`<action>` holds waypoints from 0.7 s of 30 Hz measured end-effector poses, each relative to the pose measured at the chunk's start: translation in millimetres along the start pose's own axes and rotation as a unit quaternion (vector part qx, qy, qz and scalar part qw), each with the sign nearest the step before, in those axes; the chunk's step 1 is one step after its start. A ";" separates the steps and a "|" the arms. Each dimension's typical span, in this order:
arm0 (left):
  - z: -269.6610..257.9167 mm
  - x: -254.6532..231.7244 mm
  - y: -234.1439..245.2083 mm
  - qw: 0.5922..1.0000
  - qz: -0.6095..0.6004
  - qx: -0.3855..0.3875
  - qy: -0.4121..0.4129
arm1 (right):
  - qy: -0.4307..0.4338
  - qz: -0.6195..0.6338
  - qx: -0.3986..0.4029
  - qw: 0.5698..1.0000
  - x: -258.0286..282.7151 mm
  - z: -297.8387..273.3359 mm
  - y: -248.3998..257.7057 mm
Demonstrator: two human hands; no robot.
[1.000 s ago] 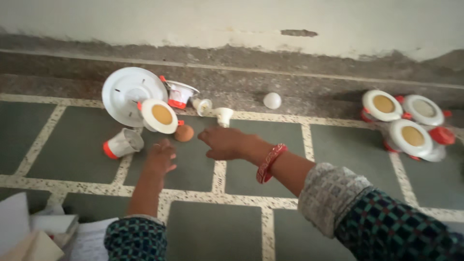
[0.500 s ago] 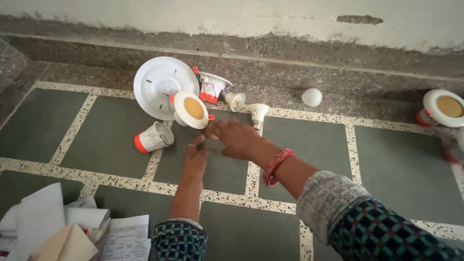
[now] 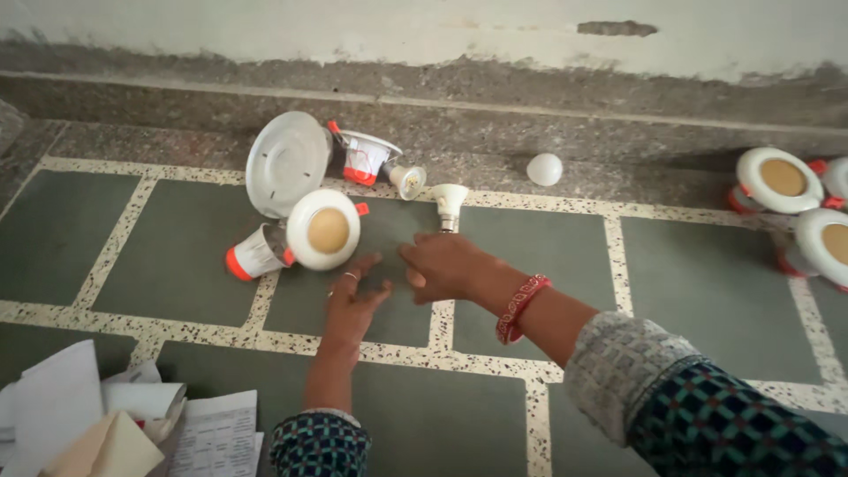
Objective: The person sits on the floor and organizes several light fixtures, bulbs, and small ceramic items by moving them into groups on the tiled surface and handling a strip of white material.
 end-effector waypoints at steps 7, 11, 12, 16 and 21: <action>-21.0 11.9 -49.9 0.996 0.056 0.056 0.047 | -0.159 0.245 0.115 0.949 -27.6 -39.0 -7.4; -31.4 8.6 -89.1 0.987 -0.103 0.091 0.082 | -0.159 0.384 0.085 0.905 -48.5 -59.6 -9.5; -32.6 4.8 -97.1 0.989 -0.088 0.086 0.082 | -0.165 0.384 0.076 0.905 -56.5 -65.6 -6.6; -31.1 -17.8 -135.5 0.992 -0.050 0.088 0.080 | -0.171 0.383 0.048 0.907 -88.6 -93.2 18.7; -31.8 -44.8 -189.3 0.988 -0.048 0.126 0.070 | -0.209 0.370 0.052 0.904 -124.9 -135.6 45.8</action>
Point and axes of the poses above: each hand's wrist, its own z-axis towards the middle knuckle, its own y-axis out of the back of the hand, x = y × z, the point moved 8 cm from there along z, towards the middle knuckle, and after that the axes turned 15 degrees about -z, right-handed, at the moved point
